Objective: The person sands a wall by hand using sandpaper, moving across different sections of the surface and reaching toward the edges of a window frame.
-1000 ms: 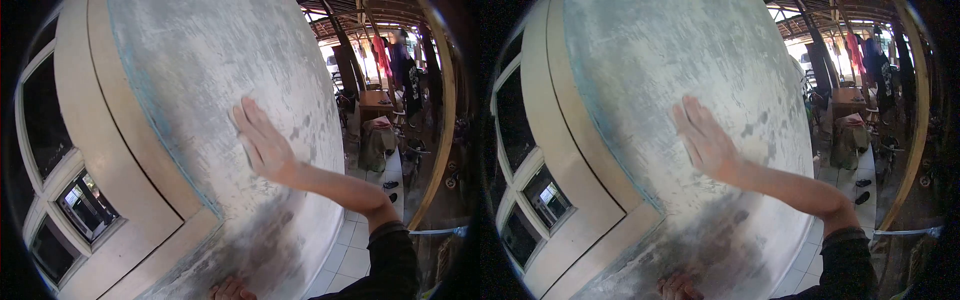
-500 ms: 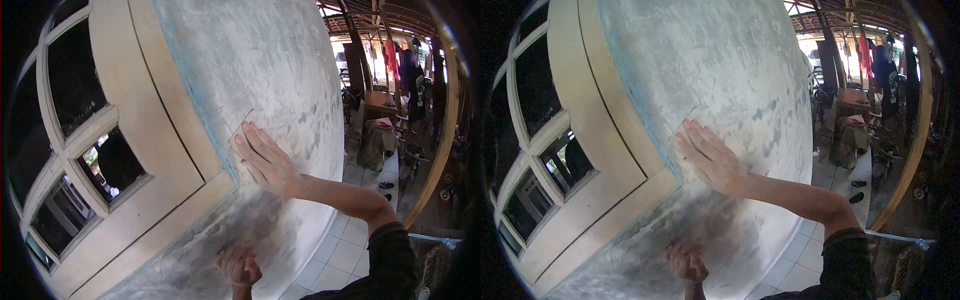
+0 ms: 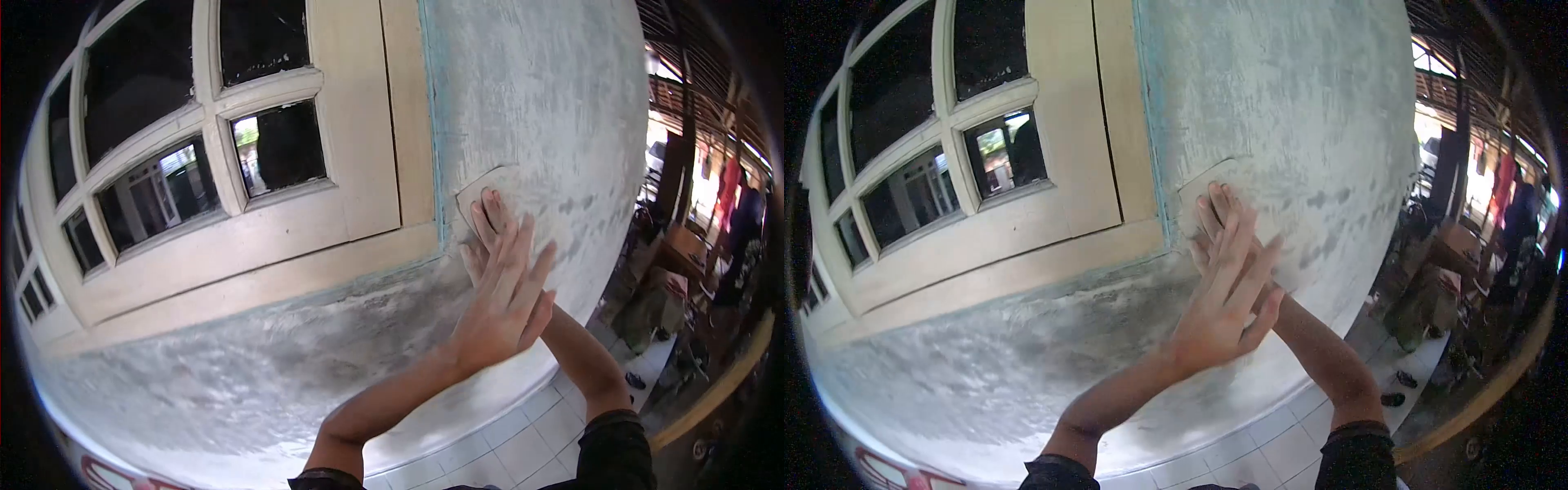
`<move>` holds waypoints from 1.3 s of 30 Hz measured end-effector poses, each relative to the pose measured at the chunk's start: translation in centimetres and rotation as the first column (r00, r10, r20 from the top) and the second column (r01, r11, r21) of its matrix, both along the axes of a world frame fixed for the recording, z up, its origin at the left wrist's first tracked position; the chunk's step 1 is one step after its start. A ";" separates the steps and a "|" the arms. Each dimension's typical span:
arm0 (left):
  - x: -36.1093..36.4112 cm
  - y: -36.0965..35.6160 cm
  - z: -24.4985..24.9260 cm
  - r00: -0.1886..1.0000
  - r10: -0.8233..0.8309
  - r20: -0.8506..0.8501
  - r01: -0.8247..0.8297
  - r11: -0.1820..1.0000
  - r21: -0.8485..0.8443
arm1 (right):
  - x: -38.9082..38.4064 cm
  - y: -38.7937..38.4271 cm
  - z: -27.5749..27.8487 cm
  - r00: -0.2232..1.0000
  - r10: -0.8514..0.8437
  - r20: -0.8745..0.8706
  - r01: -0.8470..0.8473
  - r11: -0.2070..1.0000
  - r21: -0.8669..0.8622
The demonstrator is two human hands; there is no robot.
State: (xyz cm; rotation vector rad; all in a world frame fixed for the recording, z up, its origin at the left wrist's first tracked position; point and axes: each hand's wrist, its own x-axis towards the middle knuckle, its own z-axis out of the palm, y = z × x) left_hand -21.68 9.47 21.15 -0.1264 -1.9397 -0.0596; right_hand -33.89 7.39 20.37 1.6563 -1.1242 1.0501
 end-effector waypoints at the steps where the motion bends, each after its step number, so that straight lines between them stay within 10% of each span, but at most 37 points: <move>1: -1.4 -0.3 0.4 0.996 0.075 -0.037 -0.076 0.997 -0.011 | -0.5 0.3 -0.2 0.999 0.044 0.011 -0.045 0.999 0.027; 6: -5.2 -2.6 0.6 0.939 0.321 -0.123 -0.308 0.945 0.112 | -7.4 1.7 -1.7 0.862 0.455 0.223 -0.505 0.805 0.311; 9: -7.8 -2.6 0.4 0.849 0.489 -0.201 -0.457 0.870 0.188 | -12.7 3.3 0.4 0.816 0.466 -0.342 -0.441 0.884 0.152; 18: -12.6 -5.2 0.1 0.386 0.850 -0.358 -0.837 0.486 0.251 | -20.3 5.1 13.6 0.849 0.248 -0.467 -0.290 0.957 -0.019; 28: -7.2 -6.5 8.0 0.740 0.621 -0.259 -0.672 0.702 -0.236 | -14.5 -3.8 15.4 0.827 0.401 -0.395 -0.523 0.807 -0.274; 39: -7.1 -6.7 8.6 0.432 0.820 -0.375 -0.901 0.375 -0.218 | -14.5 -4.1 15.3 0.876 0.237 -0.420 -0.429 0.781 -0.454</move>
